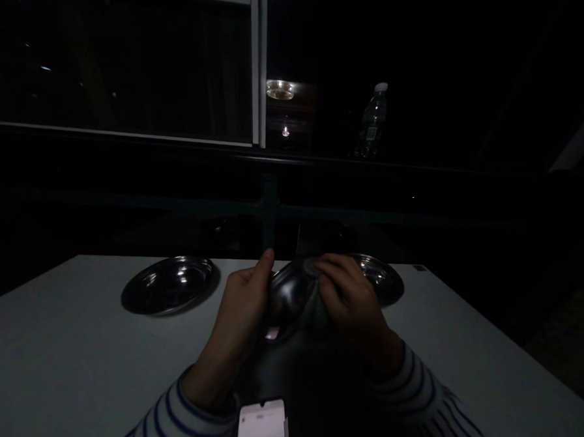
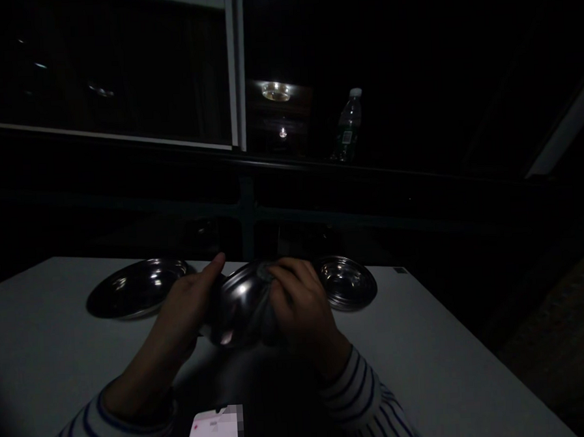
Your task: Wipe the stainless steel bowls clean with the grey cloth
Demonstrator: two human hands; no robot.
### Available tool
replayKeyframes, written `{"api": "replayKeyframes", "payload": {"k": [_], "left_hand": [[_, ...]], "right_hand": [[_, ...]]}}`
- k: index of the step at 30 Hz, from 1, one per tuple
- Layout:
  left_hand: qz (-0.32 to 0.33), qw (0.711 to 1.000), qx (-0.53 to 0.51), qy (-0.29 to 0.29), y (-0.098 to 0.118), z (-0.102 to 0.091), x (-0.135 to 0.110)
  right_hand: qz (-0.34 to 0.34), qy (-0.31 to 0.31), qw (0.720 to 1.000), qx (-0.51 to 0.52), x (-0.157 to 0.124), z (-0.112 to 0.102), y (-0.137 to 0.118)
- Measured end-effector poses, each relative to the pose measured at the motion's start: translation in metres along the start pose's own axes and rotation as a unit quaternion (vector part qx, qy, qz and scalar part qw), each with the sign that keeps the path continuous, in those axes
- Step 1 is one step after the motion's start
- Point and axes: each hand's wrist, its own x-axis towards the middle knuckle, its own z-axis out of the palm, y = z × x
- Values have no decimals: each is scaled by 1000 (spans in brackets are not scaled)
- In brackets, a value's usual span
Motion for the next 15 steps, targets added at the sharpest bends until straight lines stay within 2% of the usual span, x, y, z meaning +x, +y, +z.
{"api": "replayKeyframes", "payload": {"k": [2, 5, 7, 10, 12, 15], "left_hand": [[-5, 1000, 5, -8, 2, -1, -1], [-6, 1000, 14, -18, 2, 0, -2], [-13, 1000, 14, -23, 3, 1, -2], [-23, 999, 12, -27, 3, 3, -4], [-25, 999, 16, -28, 3, 3, -4], [-21, 999, 29, -30, 2, 3, -4]], "right_hand": [[24, 1, 1000, -8, 0, -2, 0], [-38, -35, 998, -21, 1, -4, -6], [-53, -42, 997, -23, 1, -4, -7], [7, -11, 1000, -15, 2, -5, -2], [20, -7, 1000, -15, 1, -5, -2], [-49, -44, 997, -32, -1, -1, -9]]}}
